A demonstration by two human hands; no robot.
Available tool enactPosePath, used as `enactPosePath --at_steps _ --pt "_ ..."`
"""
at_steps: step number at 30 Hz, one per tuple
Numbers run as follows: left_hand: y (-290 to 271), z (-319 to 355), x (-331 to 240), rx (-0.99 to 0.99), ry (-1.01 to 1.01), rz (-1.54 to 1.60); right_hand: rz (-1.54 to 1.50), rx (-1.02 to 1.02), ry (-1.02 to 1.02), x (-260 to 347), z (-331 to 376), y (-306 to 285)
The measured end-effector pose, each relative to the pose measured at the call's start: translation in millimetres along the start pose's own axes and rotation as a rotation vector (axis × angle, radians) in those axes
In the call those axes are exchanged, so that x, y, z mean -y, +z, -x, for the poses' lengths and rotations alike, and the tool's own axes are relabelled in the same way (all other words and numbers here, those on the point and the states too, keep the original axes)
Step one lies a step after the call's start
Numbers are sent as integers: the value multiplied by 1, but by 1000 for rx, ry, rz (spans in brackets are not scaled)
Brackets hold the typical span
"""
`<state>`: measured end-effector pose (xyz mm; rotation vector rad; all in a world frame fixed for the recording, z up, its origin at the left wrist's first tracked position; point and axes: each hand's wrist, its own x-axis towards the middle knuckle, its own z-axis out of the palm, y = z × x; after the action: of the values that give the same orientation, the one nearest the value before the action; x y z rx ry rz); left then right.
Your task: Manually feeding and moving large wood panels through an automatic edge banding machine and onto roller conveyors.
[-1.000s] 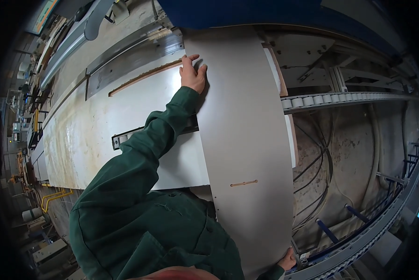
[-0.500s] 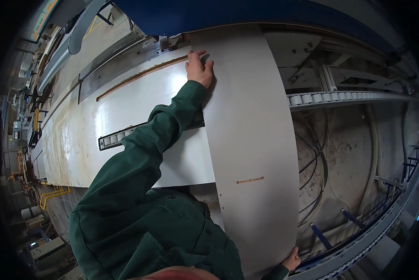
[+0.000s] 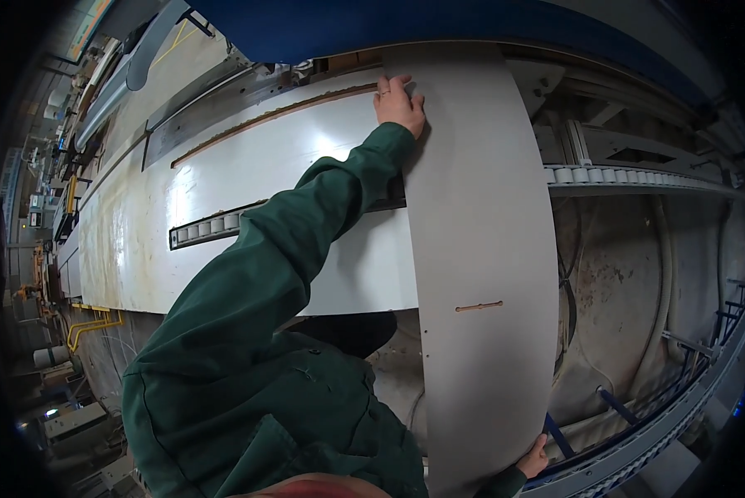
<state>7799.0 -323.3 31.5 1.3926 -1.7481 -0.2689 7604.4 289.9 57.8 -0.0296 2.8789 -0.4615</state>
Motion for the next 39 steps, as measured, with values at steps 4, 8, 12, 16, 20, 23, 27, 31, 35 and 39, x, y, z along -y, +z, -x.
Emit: enactPosePath --at_steps 4,8,12,16,20,23,27,31,35,39 --pt "16 0 -19 -32 32 7 -13 -40 23 4 -26 -4" --pt "39 6 -38 -43 63 -4 -10 -17 -22 3 -49 -10" --pt "47 4 -59 17 -12 6 116 -21 -9 21 -67 -24" --pt "64 4 -82 88 -69 89 343 -315 -176 79 -44 -34" --pt "85 3 -102 107 -94 89 44 -520 -587 114 -12 -20" --pt "99 1 -116 137 -92 81 62 -459 -745 130 26 -8" --pt "120 -2 -138 129 -148 47 10 -296 -851 141 42 2" --pt "142 -4 -152 159 -177 48 109 -303 -822 136 15 1" --pt "134 0 -178 371 -274 246 80 -318 -779 130 -11 -4" --pt "116 38 -192 143 116 509 82 -350 -802 138 -30 -13"
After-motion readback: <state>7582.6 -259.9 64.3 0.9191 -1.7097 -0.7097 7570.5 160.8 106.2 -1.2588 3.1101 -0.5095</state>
